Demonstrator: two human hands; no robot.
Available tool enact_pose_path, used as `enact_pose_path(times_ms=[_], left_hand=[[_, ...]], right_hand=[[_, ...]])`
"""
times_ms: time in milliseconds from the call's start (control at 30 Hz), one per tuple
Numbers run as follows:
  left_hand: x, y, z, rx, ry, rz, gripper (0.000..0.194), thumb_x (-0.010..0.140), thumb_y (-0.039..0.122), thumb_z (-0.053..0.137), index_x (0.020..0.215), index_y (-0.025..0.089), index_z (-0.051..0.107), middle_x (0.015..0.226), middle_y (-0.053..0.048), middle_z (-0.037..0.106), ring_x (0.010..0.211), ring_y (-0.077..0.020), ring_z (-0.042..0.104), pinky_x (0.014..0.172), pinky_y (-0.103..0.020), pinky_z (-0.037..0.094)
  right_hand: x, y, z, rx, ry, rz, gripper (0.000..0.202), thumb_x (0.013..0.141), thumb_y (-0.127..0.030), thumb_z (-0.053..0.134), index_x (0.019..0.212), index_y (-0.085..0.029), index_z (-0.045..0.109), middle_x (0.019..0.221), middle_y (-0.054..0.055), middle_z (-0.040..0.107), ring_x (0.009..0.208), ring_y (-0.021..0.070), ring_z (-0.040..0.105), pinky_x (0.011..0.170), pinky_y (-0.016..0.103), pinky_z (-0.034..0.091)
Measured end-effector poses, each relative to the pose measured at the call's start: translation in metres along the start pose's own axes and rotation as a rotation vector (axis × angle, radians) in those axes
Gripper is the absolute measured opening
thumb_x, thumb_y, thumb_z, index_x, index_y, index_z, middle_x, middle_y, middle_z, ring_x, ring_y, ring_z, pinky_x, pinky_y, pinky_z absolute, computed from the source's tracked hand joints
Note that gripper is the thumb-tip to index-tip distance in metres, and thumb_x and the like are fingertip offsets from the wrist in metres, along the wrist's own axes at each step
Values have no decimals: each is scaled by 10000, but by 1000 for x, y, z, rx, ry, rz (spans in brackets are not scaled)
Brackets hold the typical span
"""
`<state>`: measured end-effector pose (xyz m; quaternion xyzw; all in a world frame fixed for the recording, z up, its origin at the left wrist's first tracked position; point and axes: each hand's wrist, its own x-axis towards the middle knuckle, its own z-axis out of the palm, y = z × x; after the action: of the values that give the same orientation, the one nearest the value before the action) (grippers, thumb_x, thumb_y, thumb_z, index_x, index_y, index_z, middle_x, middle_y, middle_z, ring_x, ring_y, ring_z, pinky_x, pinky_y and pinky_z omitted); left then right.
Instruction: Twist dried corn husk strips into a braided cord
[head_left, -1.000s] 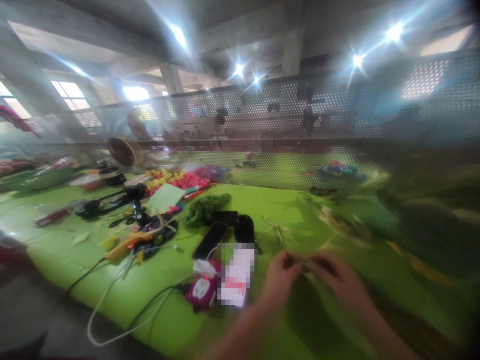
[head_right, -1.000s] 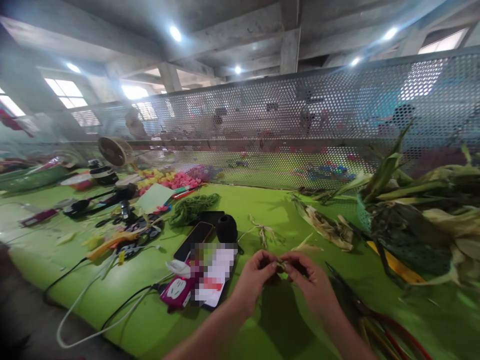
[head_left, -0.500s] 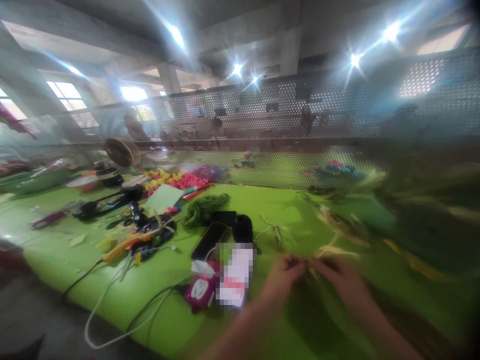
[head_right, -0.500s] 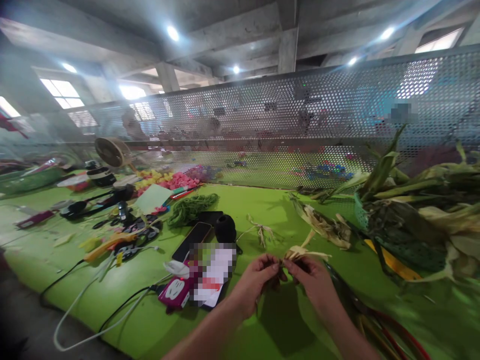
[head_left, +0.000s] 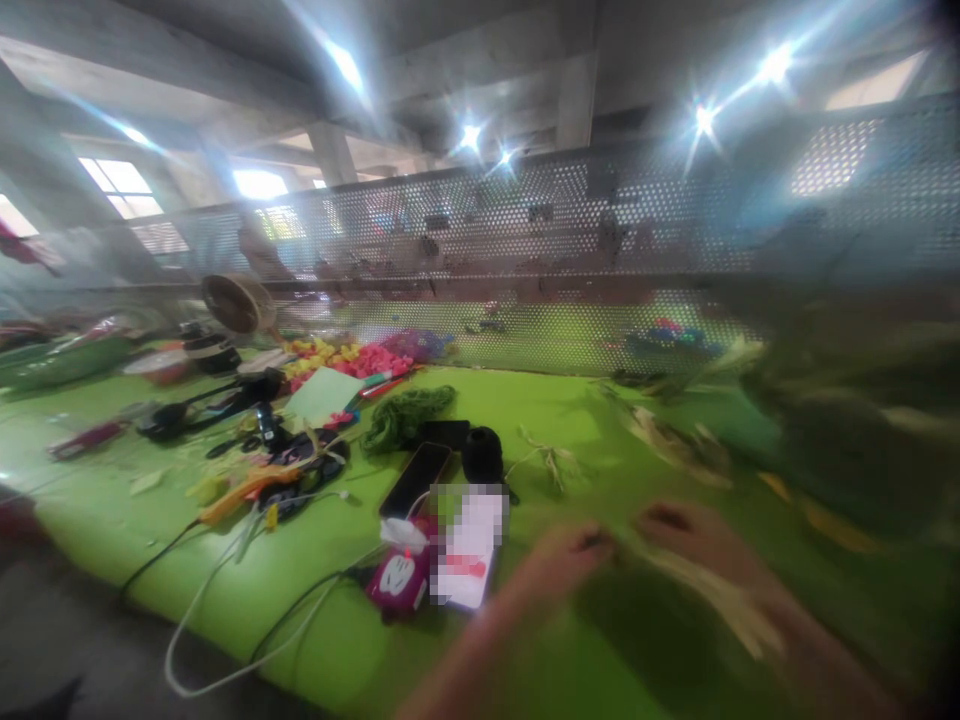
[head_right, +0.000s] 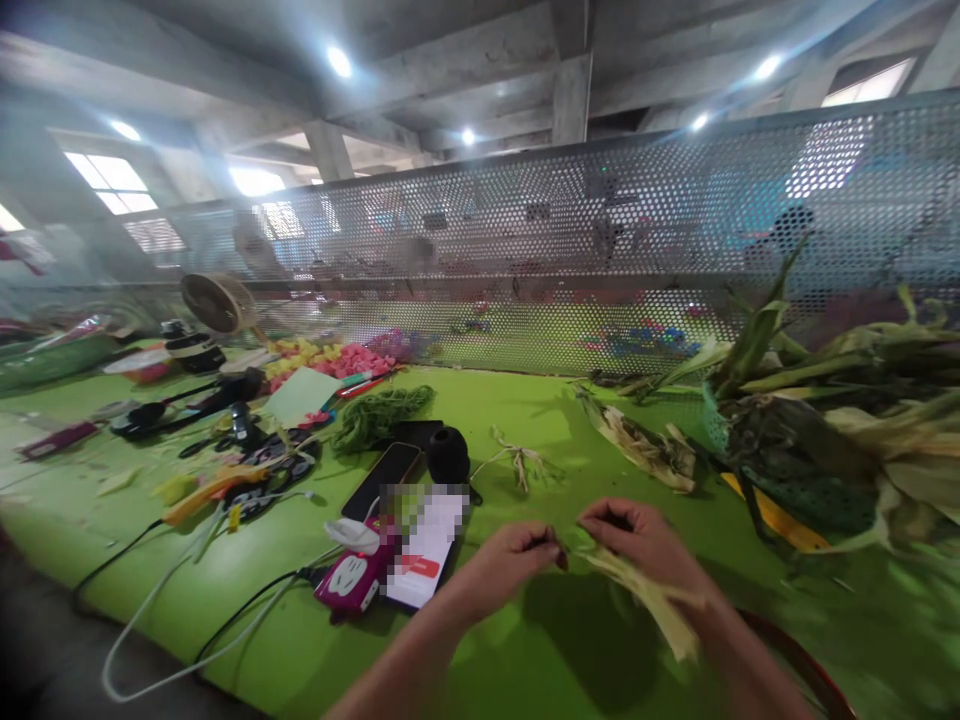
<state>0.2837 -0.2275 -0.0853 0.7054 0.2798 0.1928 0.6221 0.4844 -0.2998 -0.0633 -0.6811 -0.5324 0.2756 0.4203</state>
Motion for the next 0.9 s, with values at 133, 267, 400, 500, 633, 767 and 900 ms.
enact_pose_path(times_ms=[133,267,400,500,633,767,900], left_hand=[[1,-5,3,303,242,8,167,852,257,542,751,206,664,686,-15,566,640,-164,441,632,-276,288],[9,-10,0,44,387,-2,182,856,307,562,735,192,633,677,-9,545,638,-151,416,617,-264,276],[13,-8,-6,-403,297,-105,240,803,408,646,774,170,632,635,15,497,591,-119,407,591,-249,289],[10,-6,-8,-588,209,-143,286,764,448,693,804,172,628,616,30,466,550,-96,400,561,-239,289],[6,-2,-9,-657,101,-146,301,721,432,738,761,164,605,623,32,470,515,-73,377,518,-230,264],[5,0,-11,-617,98,-153,308,701,413,763,755,158,599,643,27,496,502,-57,345,499,-226,237],[9,-1,-17,-685,359,-88,321,743,450,725,807,165,592,585,68,387,477,-49,290,482,-218,204]], right_hand=[[0,2,-2,-88,-72,-77,232,786,-421,622,696,-225,709,695,22,705,662,191,622,628,293,476],[-2,7,9,-225,-138,-181,228,818,-406,594,717,-240,713,748,28,706,710,199,627,646,295,457],[-1,13,18,-224,-102,-119,262,838,-447,558,771,-258,727,846,41,758,779,245,667,695,336,480],[2,19,17,-141,-13,-6,300,839,-484,538,806,-261,735,817,28,768,776,263,684,676,342,500],[7,31,8,-125,109,94,337,800,-510,554,885,-249,750,809,27,776,742,278,694,654,360,510],[7,27,-8,-136,250,150,367,792,-515,535,956,-243,719,848,40,775,740,277,691,626,362,510],[3,15,-27,-186,398,124,360,816,-510,480,924,-238,689,796,51,757,704,268,683,602,352,495]])
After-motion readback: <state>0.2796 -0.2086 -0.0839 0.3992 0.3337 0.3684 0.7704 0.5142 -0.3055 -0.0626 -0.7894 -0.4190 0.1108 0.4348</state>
